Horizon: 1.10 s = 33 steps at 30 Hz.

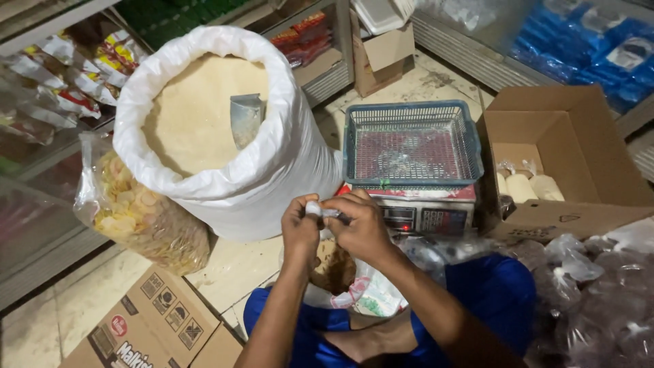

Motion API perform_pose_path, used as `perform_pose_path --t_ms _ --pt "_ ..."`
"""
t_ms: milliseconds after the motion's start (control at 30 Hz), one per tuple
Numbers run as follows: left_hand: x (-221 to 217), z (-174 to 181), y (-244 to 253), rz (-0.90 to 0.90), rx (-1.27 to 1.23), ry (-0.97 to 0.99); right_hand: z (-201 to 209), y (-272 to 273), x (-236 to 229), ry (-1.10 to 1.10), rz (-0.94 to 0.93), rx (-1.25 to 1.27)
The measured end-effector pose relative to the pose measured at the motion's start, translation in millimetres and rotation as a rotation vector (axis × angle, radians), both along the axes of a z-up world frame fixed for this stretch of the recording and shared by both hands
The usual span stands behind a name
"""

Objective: The person scoops a brown granular substance from a large sack into small plastic bags by hand. They place each filled bag on a digital scale to check the weight, then tie the bag closed and set it aside. The process is repeated for multiple bags.

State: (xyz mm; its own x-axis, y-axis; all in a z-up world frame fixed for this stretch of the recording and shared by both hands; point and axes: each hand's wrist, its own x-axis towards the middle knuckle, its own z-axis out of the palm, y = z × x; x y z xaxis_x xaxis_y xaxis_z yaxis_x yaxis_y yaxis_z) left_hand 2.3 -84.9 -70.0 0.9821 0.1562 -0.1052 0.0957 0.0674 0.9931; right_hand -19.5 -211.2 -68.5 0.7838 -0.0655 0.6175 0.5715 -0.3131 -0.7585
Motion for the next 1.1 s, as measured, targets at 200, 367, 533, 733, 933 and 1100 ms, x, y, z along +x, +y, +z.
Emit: perform_pose_path --t_ms 200,367,533,733,933,1100 --pt "-6.8 -18.1 -0.8 0.081 -0.278 0.018 -0.6 7.8 7.9 -0.306 -0.009 -0.21" --pt "-20.9 5.0 3.9 0.05 -0.202 0.049 9.5 8.6 2.0 -0.311 0.057 -0.263" --pt "-25.4 13.2 6.0 0.155 -0.117 -0.203 -4.5 30.0 1.9 -0.175 -0.095 -0.011" --pt "-17.3 1.8 7.5 0.305 -0.067 -0.355 20.1 55.0 -8.1 -0.093 -0.268 0.087" --pt "-9.9 -44.6 22.3 0.306 -0.258 -0.444 12.1 59.3 -1.7 0.072 -0.161 0.276" --pt "-30.9 -19.7 33.3 0.098 -0.294 -0.348 5.0 44.0 -2.1 0.237 0.005 0.305"
